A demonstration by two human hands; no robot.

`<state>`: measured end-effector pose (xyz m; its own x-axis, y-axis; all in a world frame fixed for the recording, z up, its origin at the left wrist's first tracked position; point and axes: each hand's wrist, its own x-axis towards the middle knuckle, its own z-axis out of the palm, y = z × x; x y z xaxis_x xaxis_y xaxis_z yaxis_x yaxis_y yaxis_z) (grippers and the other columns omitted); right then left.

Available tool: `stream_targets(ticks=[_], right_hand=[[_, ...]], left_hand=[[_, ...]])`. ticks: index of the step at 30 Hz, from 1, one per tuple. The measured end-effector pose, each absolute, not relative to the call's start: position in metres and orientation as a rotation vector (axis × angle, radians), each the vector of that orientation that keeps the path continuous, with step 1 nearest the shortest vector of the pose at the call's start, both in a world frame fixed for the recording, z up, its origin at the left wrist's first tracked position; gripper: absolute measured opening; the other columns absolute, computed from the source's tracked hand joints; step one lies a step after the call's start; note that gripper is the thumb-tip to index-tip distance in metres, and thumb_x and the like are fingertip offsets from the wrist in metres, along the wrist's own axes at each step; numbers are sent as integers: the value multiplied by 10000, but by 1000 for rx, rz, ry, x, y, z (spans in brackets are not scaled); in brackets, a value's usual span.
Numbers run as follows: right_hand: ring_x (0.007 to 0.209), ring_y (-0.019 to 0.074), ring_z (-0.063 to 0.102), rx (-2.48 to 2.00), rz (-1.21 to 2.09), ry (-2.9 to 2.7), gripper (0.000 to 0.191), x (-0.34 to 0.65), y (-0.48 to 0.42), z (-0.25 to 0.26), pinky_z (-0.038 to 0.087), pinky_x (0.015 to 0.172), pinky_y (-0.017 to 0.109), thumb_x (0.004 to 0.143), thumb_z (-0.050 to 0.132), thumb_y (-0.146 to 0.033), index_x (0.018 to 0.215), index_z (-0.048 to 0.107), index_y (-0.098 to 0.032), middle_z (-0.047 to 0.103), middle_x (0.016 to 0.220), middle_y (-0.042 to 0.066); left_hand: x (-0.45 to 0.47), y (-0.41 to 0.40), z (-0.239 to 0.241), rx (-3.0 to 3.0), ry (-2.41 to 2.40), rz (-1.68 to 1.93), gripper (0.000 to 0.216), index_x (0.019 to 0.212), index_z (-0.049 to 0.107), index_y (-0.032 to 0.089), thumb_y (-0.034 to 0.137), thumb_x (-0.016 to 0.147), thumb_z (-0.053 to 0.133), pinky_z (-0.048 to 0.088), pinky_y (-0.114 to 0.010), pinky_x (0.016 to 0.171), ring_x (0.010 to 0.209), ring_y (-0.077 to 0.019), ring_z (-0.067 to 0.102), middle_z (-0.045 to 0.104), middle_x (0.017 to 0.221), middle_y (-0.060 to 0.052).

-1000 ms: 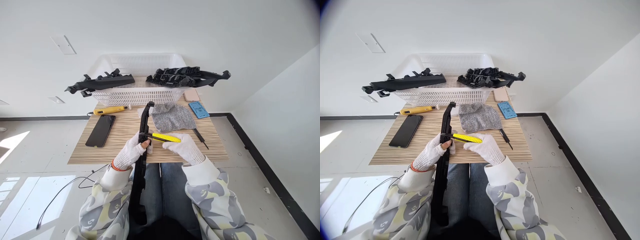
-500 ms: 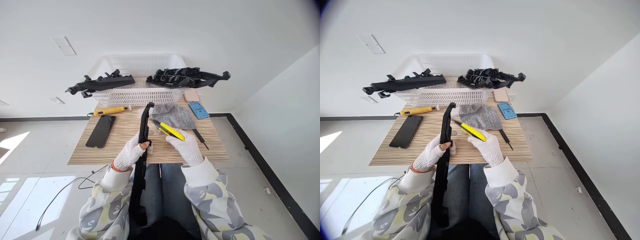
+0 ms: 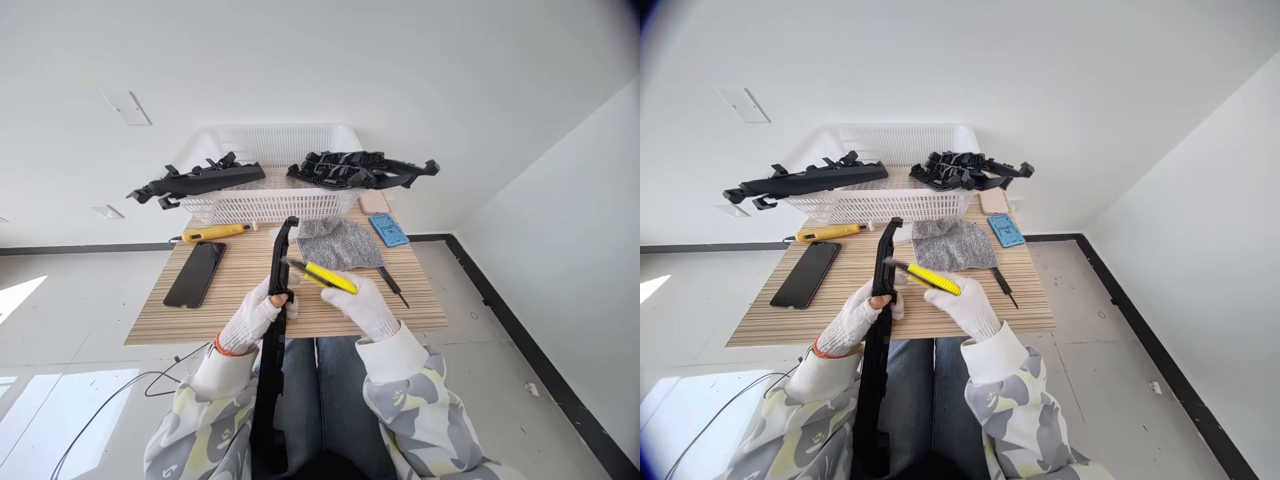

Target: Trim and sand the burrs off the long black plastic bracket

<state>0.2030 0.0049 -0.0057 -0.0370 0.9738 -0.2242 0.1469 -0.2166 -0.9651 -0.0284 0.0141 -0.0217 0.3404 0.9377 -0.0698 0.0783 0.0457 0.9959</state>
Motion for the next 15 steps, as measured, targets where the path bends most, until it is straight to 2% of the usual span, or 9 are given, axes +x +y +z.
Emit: stream_targets(ticks=[3,6,10,13,15], right_hand=[[656,146,585,-1415,1373,-1336,435,202,8,-10,429,557,247,695,841,-391,1089,862,-207,765,806,13],[552,120,481,-1435,1366,-1209,487,201,11,-14,368,503,243,749,794,-440,1162,841,-187,685,683,-13],[608,118,512,-1329,1359,-1318,382,199,13,-19,396,545,233,705,844,-391,1027,854,-185,692,728,-12],[486,92,387,-1369,1339,-1186,374,197,14,-22,300,454,235,761,793,-414,1040,833,-167,571,592,-54],[465,80,352,-1338,1410,-1212,358,194,15,-23,275,434,239,699,849,-344,997,827,-147,559,570,-60]], left_hand=[[-30,16,-23,1309,1018,887,477,1064,634,171,603,869,686,508,-331,652,651,-198,636,674,711,-17],[-31,18,-25,1255,1004,903,511,1082,624,181,629,848,702,504,-339,659,663,-207,636,667,714,-17],[-31,22,-27,1241,977,938,487,1007,641,188,639,834,707,504,-352,685,684,-203,614,661,739,-33],[-28,24,-26,1200,988,977,533,1021,658,185,639,755,739,512,-362,691,671,-202,601,629,703,-15],[-25,24,-24,1200,1023,991,533,957,654,187,643,698,749,521,-369,695,668,-201,595,611,683,-9]])
